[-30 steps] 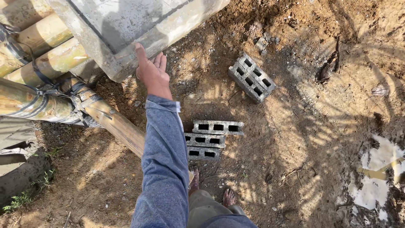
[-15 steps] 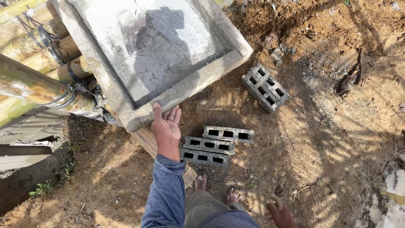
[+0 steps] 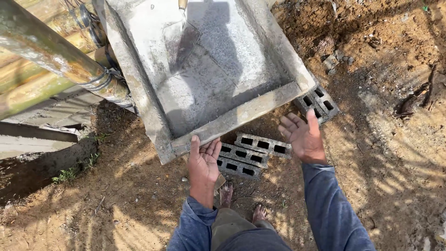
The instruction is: Apply mortar to the base of a concrete structure using a trowel.
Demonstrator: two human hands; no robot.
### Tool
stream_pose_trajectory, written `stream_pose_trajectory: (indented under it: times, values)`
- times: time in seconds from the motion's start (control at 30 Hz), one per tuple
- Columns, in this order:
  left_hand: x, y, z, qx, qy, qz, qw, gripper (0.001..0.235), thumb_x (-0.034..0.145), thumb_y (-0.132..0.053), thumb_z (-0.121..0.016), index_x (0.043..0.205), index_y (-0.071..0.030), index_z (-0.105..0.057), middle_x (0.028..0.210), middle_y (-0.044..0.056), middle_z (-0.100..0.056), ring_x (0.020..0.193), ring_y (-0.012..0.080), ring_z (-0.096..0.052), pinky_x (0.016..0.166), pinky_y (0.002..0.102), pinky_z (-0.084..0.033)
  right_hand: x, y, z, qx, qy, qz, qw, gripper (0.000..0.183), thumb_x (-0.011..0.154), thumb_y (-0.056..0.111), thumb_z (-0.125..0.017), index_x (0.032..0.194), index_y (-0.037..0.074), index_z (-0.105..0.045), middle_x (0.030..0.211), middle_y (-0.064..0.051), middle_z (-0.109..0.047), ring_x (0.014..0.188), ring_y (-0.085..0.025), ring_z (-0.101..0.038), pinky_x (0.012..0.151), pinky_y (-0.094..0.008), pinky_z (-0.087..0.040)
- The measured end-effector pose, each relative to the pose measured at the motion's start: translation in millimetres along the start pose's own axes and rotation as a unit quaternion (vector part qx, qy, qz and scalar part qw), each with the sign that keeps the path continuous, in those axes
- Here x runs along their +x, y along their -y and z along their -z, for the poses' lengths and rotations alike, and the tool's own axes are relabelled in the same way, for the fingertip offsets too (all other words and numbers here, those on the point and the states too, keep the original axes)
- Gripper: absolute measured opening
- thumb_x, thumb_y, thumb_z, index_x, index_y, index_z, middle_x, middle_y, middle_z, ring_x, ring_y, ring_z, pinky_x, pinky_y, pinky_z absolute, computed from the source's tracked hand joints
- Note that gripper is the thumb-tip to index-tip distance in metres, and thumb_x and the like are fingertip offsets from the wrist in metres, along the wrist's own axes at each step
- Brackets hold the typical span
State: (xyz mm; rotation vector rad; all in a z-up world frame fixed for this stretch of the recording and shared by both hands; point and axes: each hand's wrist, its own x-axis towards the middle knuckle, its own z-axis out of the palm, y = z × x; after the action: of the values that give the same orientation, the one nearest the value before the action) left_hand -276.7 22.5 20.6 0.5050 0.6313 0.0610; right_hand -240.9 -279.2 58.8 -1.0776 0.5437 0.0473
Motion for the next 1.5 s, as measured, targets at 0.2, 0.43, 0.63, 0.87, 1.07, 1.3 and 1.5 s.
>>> stream_pose_trajectory:
  times: [0.2,0.43,0.63,0.87,1.07,1.3,1.5]
  values:
    - [-25,-7,21,0.017,0.007,0.021,1.000,0.046,0.096,-0.039,-0.070,0.119,0.000,-0.062,0.113,0.019,-0.071,0.109,0.0332,-0.072,0.099,0.046,-0.058,29,12,-5,0.133,-0.009,0.009,0.991,0.117,0.074,0.064,-0.077,0.160,0.007,-0.022,0.140,-0.026,-0.044,0.127,-0.039,-0.054,0.106,-0.056,-0.052]
    - [-64,-37,44,0.061,0.006,0.052,0.997,0.047,0.096,-0.042,-0.066,0.118,0.000,-0.063,0.110,0.018,-0.073,0.109,0.0320,-0.071,0.097,0.044,-0.059,1,-15,11,0.079,0.019,0.039,0.996,0.069,0.094,0.038,-0.076,0.144,-0.002,-0.050,0.123,-0.016,-0.061,0.116,-0.031,-0.061,0.105,-0.055,-0.052]
    - [-68,-61,67,0.137,-0.014,0.088,0.987,0.049,0.098,-0.047,-0.064,0.107,0.001,-0.062,0.093,0.017,-0.071,0.097,0.0331,-0.076,0.090,0.047,-0.064,-3,-35,30,0.090,0.029,0.026,0.995,0.043,0.098,0.024,-0.070,0.128,0.000,-0.052,0.113,-0.016,-0.067,0.103,-0.028,-0.071,0.094,-0.052,-0.061]
    - [-85,-155,49,0.622,-0.039,-0.103,0.775,0.041,0.102,-0.033,-0.059,0.119,0.003,-0.064,0.086,0.016,-0.071,0.077,0.0268,-0.072,0.066,0.039,-0.063,10,-68,46,0.059,0.042,-0.040,0.997,0.041,0.096,0.021,-0.069,0.127,0.001,-0.051,0.108,-0.014,-0.070,0.095,-0.028,-0.072,0.087,-0.048,-0.063]
    - [-7,-155,57,0.745,-0.133,-0.197,0.623,0.080,0.102,-0.053,-0.058,0.149,0.008,-0.035,0.132,0.034,-0.058,0.118,0.0450,-0.062,0.094,0.050,-0.055,24,-63,52,0.042,0.038,-0.028,0.998,0.044,0.099,0.030,-0.067,0.131,0.005,-0.052,0.116,-0.008,-0.069,0.103,-0.022,-0.070,0.092,-0.044,-0.061]
    - [1,-135,44,0.778,-0.183,-0.140,0.584,0.089,0.094,-0.060,-0.061,0.152,0.002,-0.035,0.124,0.034,-0.066,0.113,0.0500,-0.066,0.099,0.052,-0.052,14,-56,54,-0.025,0.025,-0.051,0.998,0.053,0.099,0.040,-0.069,0.134,0.004,-0.054,0.117,-0.012,-0.066,0.106,-0.025,-0.066,0.095,-0.046,-0.056]
    - [5,-132,61,0.743,-0.159,-0.191,0.621,0.075,0.096,-0.053,-0.064,0.139,0.005,-0.045,0.115,0.028,-0.070,0.103,0.0429,-0.073,0.089,0.049,-0.058,-2,-23,29,-0.379,-0.040,0.147,0.913,0.079,0.100,0.046,-0.067,0.151,-0.004,-0.033,0.131,-0.018,-0.057,0.122,-0.026,-0.057,0.104,-0.043,-0.049]
